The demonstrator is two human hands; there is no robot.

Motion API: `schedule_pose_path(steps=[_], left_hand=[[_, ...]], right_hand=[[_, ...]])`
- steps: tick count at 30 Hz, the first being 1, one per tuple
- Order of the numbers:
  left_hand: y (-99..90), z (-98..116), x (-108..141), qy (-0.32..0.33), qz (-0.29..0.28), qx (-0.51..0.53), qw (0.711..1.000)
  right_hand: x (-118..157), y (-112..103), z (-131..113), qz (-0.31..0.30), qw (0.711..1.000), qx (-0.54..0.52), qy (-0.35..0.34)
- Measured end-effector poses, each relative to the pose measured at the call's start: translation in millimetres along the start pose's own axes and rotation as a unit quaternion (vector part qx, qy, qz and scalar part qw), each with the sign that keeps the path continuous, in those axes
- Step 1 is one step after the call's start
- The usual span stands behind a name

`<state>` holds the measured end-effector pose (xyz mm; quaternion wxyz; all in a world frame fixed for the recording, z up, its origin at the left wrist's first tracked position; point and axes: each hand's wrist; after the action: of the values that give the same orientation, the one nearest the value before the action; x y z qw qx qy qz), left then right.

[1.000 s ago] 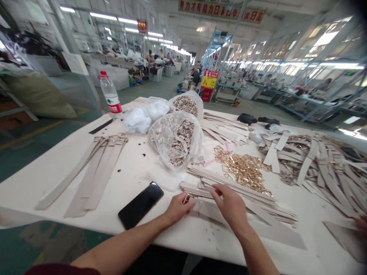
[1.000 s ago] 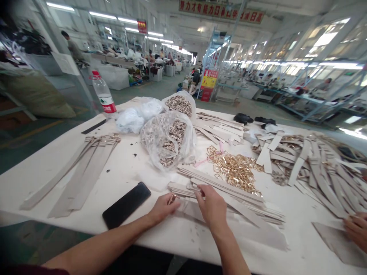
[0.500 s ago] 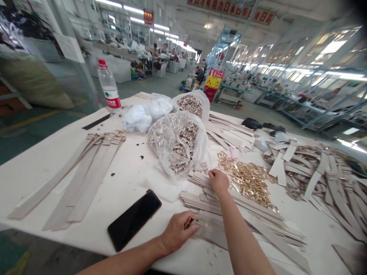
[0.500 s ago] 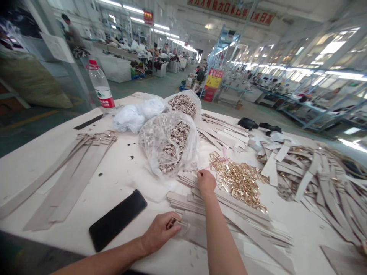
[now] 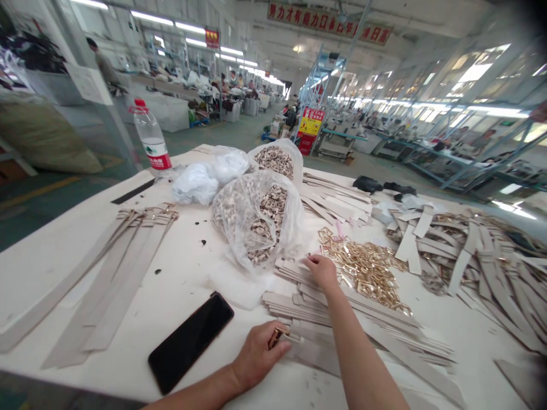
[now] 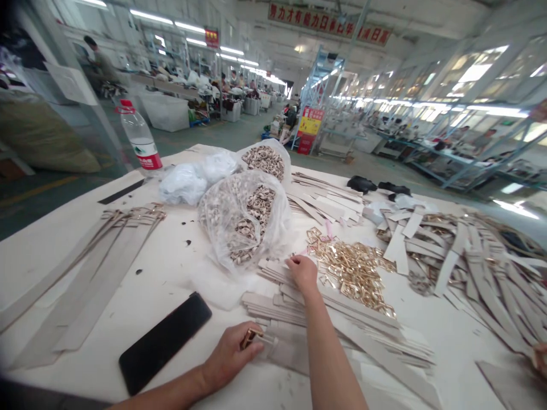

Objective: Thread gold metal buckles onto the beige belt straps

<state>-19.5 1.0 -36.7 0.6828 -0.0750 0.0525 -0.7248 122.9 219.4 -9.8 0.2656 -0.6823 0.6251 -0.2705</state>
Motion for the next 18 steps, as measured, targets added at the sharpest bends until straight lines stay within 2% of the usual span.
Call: schedule_pose_path(steps=[2,5,10,14,18], left_hand=[[-1.7,-1.3,-0.9,-0.008,0.004,0.013,1.0],[-3.9,-4.5,-4.5,-0.02,0.003,0.044,0.999],[-6.1,-11.3,-13.5,-0.029,0.008,0.092,0.995],[-7.8,-10.0,-15.7,-0.013,0.007,0.118,0.993],[-8.5,-7.5,-14.8,-0.002,0.008,0.12,0.993]], right_hand=[[29.8,-17.1,7.3,-0.02,0.995,-0.095,0.025],[84.3,-34.6,15.5,-0.05,0.97,-0.229,0.071],[156.3,-40.2,17.2,-0.094,0.91,-0.379,0.138],[183.2,-32.0,14.6,-0.138,0.87,-0.436,0.184],[192.4,-14.9,9.5,-0.156,0.843,-0.466,0.219]])
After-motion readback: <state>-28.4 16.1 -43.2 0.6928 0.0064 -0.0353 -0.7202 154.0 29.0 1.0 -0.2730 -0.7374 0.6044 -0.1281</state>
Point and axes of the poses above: each hand's wrist, its own x-axis away from the middle knuckle, its own y-axis out of the palm, z = x × y, and after that the axes turned 4 degrees about x, right-handed
